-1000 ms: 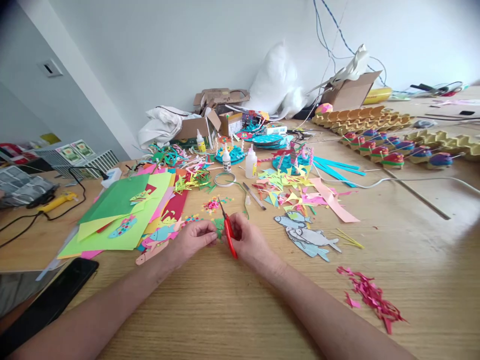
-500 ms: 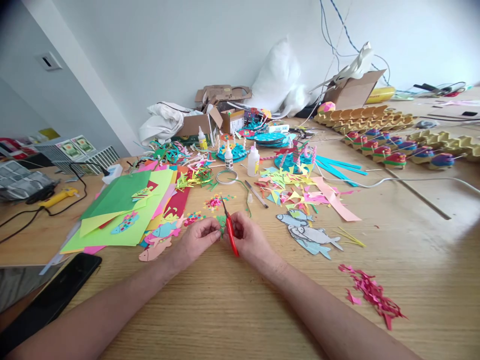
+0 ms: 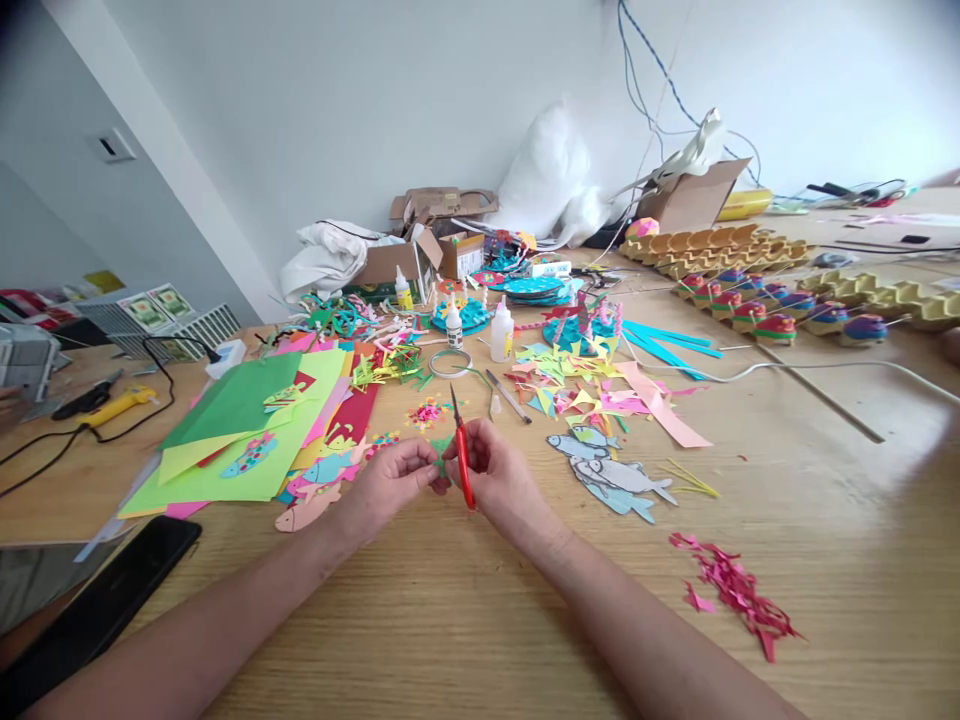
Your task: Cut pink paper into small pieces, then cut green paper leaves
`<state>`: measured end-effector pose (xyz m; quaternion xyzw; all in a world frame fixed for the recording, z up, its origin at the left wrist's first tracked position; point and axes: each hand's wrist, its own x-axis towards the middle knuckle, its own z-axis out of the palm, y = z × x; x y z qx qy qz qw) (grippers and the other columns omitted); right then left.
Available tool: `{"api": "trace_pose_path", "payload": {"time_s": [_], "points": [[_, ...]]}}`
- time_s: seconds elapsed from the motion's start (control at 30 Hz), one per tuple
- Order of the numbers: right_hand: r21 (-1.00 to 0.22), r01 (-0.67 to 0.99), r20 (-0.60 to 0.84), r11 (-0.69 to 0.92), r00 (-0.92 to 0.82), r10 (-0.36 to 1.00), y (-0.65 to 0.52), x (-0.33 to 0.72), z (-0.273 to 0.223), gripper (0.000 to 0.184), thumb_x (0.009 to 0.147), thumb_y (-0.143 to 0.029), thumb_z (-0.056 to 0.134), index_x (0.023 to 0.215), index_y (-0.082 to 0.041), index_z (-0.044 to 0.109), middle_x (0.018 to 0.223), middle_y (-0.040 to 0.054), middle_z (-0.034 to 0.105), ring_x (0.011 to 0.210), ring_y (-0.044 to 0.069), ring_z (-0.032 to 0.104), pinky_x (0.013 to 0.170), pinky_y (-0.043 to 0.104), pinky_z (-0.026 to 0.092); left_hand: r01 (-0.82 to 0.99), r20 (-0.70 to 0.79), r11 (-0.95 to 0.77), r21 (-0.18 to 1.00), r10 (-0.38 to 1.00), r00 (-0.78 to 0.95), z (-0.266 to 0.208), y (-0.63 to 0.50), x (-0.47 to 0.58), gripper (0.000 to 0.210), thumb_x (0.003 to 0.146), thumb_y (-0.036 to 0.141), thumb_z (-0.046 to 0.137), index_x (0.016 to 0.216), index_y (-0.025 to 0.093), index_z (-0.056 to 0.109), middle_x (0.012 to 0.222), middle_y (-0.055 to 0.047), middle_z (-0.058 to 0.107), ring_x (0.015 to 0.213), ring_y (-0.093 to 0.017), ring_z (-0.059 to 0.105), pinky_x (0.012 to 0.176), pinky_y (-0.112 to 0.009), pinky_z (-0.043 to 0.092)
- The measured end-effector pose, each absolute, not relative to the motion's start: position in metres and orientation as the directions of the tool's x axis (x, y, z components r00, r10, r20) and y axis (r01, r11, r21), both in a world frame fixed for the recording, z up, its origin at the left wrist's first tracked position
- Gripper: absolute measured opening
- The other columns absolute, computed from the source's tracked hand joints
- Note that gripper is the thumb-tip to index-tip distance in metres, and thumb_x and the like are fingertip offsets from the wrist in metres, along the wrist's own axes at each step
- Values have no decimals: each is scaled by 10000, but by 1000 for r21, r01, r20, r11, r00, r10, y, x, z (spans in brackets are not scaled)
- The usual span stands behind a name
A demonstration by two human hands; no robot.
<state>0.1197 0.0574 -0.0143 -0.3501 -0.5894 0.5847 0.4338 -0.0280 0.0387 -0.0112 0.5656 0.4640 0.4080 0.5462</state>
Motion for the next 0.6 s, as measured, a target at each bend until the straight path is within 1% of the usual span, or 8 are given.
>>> {"api": "trace_pose_path", "payload": {"time_s": [0.1, 0.2, 0.27, 0.37, 0.5, 0.6], "points": [[-993, -36, 118, 112, -375, 920, 57, 120, -15, 211, 614, -199, 613, 725, -207, 434, 664, -42, 508, 577, 108, 482, 554, 251, 398, 91, -21, 0, 996, 973, 228, -12, 38, -27, 137, 685, 269, 563, 672, 144, 509, 608, 1, 553, 600, -114, 520, 604, -237, 390], [-992, 5, 113, 124, -376, 920, 58, 118, -17, 210, 594, -188, 606, 696, -212, 423, 604, -61, 459, 581, 112, 480, 541, 243, 387, 109, 30, -49, 993, 984, 176, -11, 38, -27, 100, 683, 230, 551, 655, 144, 507, 597, 23, 508, 583, -92, 469, 576, -213, 358], [-994, -1, 98, 106, -380, 920, 59, 117, -17, 220, 582, -193, 610, 689, -213, 419, 591, -67, 452, 576, 109, 478, 528, 233, 380, 117, 27, -46, 992, 987, 160, -10, 37, -27, 75, 683, 209, 532, 657, 147, 497, 597, 31, 488, 580, -86, 450, 568, -205, 347], [-997, -22, 78, 75, -385, 920, 60, 118, -15, 224, 580, -201, 612, 693, -209, 418, 610, -63, 481, 556, 93, 465, 507, 218, 368, 157, 15, -44, 987, 984, 176, -9, 38, -26, 35, 678, 177, 500, 659, 153, 484, 595, 38, 475, 580, -84, 441, 563, -199, 340], [-996, -21, 89, 88, -369, 925, 59, 120, -11, 237, 580, -199, 626, 691, -201, 417, 633, -57, 501, 567, 87, 468, 508, 210, 365, 265, 3, -59, 962, 978, 207, -9, 38, -28, 23, 661, 150, 486, 640, 154, 494, 588, 40, 468, 577, -84, 434, 545, -196, 321], [-995, -7, 100, 104, -351, 931, 57, 120, -10, 260, 587, -241, 650, 683, -204, 411, 613, -62, 486, 564, 92, 470, 505, 212, 369, 318, -4, -70, 945, 974, 226, -13, 39, -29, 29, 657, 152, 479, 640, 156, 503, 589, 36, 476, 586, -93, 443, 553, -204, 330]]}}
